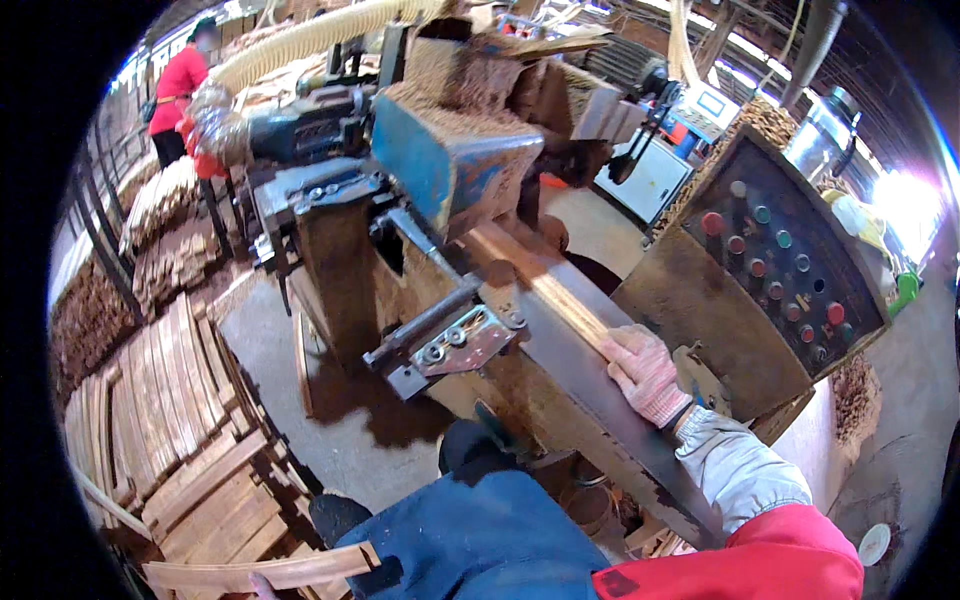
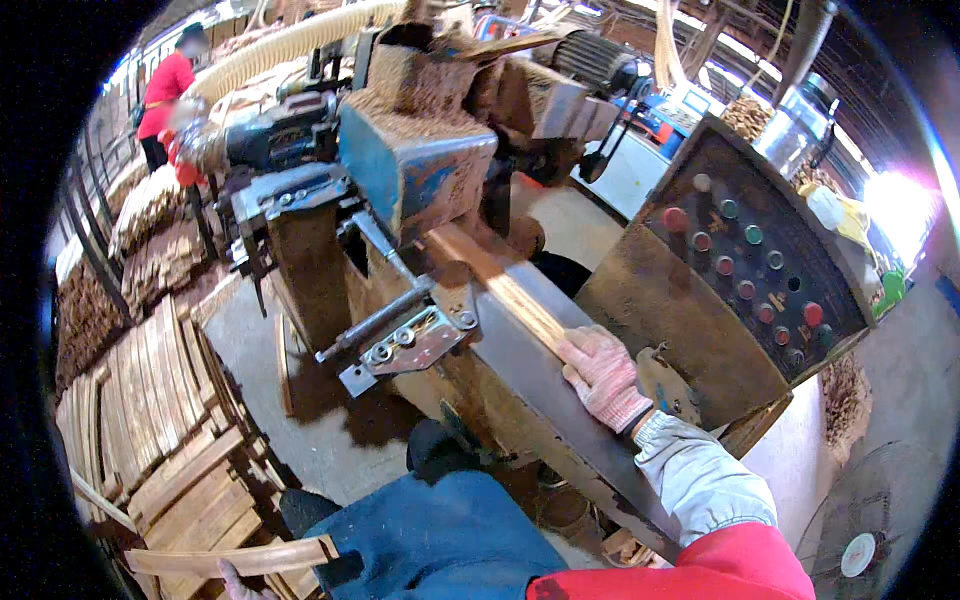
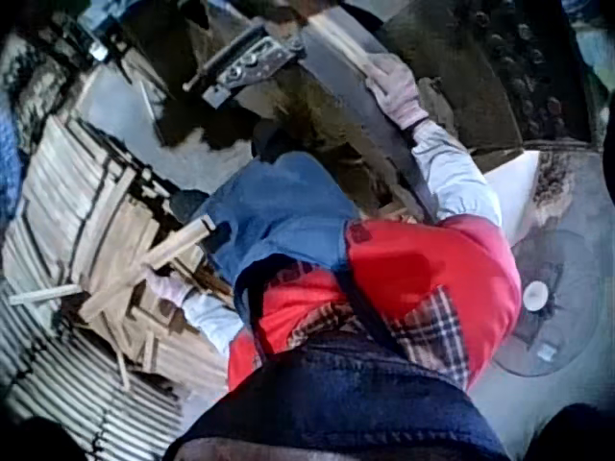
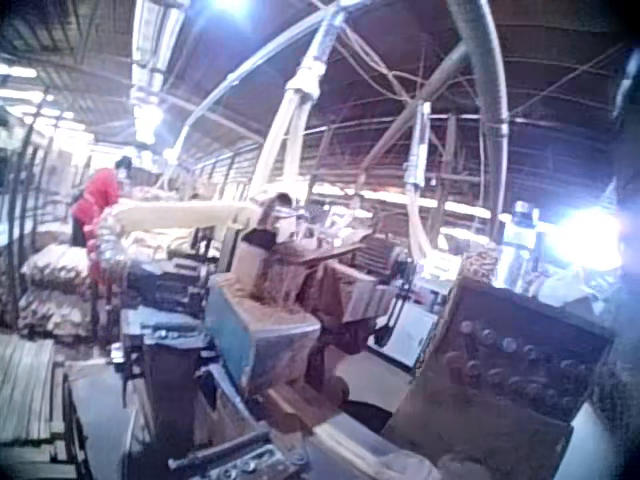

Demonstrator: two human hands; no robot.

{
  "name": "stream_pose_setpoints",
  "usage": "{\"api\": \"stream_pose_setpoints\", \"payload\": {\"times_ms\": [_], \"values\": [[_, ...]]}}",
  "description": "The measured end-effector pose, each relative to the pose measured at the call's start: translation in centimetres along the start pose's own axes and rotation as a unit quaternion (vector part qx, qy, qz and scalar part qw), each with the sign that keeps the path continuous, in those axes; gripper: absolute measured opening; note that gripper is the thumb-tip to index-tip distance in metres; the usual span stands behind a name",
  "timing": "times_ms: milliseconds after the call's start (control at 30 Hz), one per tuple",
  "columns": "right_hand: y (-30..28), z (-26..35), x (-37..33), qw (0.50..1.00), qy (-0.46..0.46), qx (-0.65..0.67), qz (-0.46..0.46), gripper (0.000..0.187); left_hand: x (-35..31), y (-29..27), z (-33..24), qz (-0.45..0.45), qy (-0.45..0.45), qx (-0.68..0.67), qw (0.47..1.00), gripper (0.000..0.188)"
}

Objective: The person picks up curved wooden boards from a pile and feeds them one at a time into a machine to sand or plane them.

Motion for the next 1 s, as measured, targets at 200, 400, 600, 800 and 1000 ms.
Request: {"api": "stream_pose_setpoints", "payload": {"times_ms": [200, 400, 600, 800, 1000], "values": [[3.3, -2.0, 4.3, 0.997, -0.027, 0.029, -0.067, 0.030, -6.7, 7.6, -4.6, 0.156, 0.115, 0.039, 0.980, 0.050], [-0.1, 11.1, 4.8, 0.943, -0.183, 0.267, -0.073, 0.059, -15.5, 21.3, -6.8, 0.308, 0.211, -0.014, 0.927, 0.051], [-6.8, 12.3, -5.8, 0.958, 0.163, 0.203, 0.117, 0.083, -28.1, 30.3, -4.0, 0.614, -0.034, -0.073, 0.785, 0.058], [-11.5, 7.8, -21.9, 0.923, 0.353, 0.013, 0.155, 0.080, -17.5, 27.6, -1.0, 0.504, -0.042, 0.047, 0.861, 0.054], [-9.7, 6.4, -19.6, 0.950, 0.306, -0.049, 0.031, 0.078, 12.5, 8.2, 9.4, 0.301, -0.080, -0.045, 0.949, 0.019]]}}
Point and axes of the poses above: each hand's wrist, its own x-axis towards the middle knuckle, its own y-axis out of the palm, z = x × y, the point moved 3 cm from there along x, towards the middle knuckle, and after that the axes turned 6 degrees about x, right-handed, at the moved point
